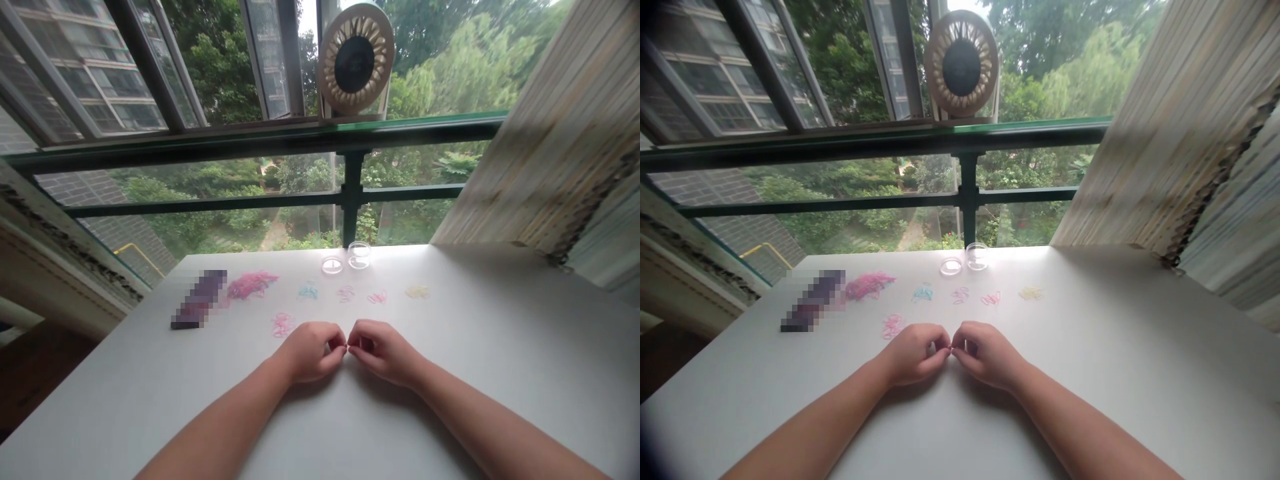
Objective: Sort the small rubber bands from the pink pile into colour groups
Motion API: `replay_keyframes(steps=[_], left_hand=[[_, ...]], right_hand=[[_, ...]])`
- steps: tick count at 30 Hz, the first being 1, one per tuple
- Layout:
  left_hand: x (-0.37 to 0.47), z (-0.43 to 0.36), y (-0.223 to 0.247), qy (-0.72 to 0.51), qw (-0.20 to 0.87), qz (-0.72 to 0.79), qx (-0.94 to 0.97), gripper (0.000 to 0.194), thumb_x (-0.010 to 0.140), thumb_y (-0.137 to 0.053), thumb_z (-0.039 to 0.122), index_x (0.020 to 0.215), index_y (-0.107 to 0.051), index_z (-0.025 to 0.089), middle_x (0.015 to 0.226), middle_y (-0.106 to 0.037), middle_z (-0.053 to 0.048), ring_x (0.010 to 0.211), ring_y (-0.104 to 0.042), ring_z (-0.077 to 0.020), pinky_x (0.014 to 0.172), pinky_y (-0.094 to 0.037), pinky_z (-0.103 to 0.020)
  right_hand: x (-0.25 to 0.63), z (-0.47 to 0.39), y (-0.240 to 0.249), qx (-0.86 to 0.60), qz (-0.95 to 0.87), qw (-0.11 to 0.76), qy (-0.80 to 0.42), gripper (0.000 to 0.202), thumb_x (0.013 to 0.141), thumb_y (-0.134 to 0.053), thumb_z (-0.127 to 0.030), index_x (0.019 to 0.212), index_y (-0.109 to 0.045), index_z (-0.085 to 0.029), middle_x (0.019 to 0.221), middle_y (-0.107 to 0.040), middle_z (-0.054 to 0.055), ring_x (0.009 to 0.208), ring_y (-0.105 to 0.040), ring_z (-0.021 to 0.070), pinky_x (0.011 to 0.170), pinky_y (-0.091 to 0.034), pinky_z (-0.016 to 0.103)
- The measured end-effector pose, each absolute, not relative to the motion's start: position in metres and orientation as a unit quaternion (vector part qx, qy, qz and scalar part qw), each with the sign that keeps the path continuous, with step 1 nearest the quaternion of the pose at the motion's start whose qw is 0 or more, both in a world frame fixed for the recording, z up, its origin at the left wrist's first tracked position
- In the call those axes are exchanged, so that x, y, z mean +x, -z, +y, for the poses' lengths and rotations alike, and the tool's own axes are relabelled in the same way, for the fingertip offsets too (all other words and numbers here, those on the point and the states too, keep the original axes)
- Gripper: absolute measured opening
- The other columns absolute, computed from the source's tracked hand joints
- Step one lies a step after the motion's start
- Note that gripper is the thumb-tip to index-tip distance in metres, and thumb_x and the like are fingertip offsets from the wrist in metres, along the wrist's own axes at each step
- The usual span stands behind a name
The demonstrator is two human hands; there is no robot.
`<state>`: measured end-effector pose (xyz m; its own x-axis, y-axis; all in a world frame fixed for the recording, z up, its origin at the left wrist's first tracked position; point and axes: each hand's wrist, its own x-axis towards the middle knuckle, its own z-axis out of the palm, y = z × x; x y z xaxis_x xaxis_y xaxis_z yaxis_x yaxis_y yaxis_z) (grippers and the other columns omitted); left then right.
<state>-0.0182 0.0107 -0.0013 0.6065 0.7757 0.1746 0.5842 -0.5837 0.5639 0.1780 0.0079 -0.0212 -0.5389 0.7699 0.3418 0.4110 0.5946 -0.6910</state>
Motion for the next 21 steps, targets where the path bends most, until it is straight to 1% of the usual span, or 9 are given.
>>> replay_keyframes(steps=[5,10,14,19,21], left_hand=[[-0.0208,0.0113,0.0028,-0.201,0.259,0.398,0.857,0.008,0.073,-0.052,0.017,0.077,-0.059,0.017,0.066,-0.062,0.001,0.058,-0.053,-0.0107,0.057,-0.040,-0.022],[-0.0202,0.0087,0.0057,-0.209,0.303,0.394,0.842,0.010,0.070,-0.051,0.013,0.075,-0.058,0.017,0.064,-0.061,0.001,0.056,-0.053,-0.0098,0.055,-0.040,-0.021],[-0.0198,0.0071,0.0052,-0.219,0.324,0.393,0.832,0.007,0.073,-0.051,0.016,0.076,-0.058,0.016,0.066,-0.062,0.001,0.055,-0.052,-0.0092,0.055,-0.041,-0.021],[-0.0196,0.0074,0.0037,-0.244,0.353,0.390,0.815,0.009,0.077,-0.053,0.020,0.080,-0.060,0.016,0.070,-0.064,-0.001,0.057,-0.054,-0.0086,0.057,-0.043,-0.021],[-0.0194,0.0077,0.0033,-0.252,0.361,0.392,0.807,0.009,0.078,-0.054,0.022,0.081,-0.060,0.016,0.071,-0.064,-0.001,0.058,-0.054,-0.0085,0.058,-0.044,-0.021]], right_hand=[[0.1745,0.0051,0.0211,-0.305,-0.860,0.329,-0.242,0.018,0.080,-0.052,-0.014,0.094,-0.060,-0.020,0.078,-0.057,0.002,0.058,-0.047,0.0086,0.055,-0.040,0.021],[0.1747,0.0046,0.0220,-0.285,-0.882,0.312,-0.210,0.016,0.081,-0.050,-0.014,0.090,-0.061,-0.020,0.078,-0.058,0.003,0.060,-0.048,0.0095,0.056,-0.040,0.021],[0.1766,0.0051,0.0229,-0.282,-0.886,0.309,-0.200,0.017,0.081,-0.048,-0.011,0.090,-0.060,-0.020,0.080,-0.059,0.004,0.064,-0.051,0.0105,0.058,-0.041,0.022],[0.1793,0.0064,0.0200,-0.280,-0.883,0.322,-0.195,0.020,0.083,-0.046,-0.014,0.096,-0.059,-0.020,0.083,-0.060,0.005,0.066,-0.053,0.0113,0.059,-0.042,0.022],[0.1808,0.0074,0.0187,-0.284,-0.881,0.324,-0.196,0.019,0.083,-0.047,-0.014,0.095,-0.060,-0.020,0.083,-0.060,0.005,0.065,-0.053,0.0110,0.058,-0.043,0.023]])
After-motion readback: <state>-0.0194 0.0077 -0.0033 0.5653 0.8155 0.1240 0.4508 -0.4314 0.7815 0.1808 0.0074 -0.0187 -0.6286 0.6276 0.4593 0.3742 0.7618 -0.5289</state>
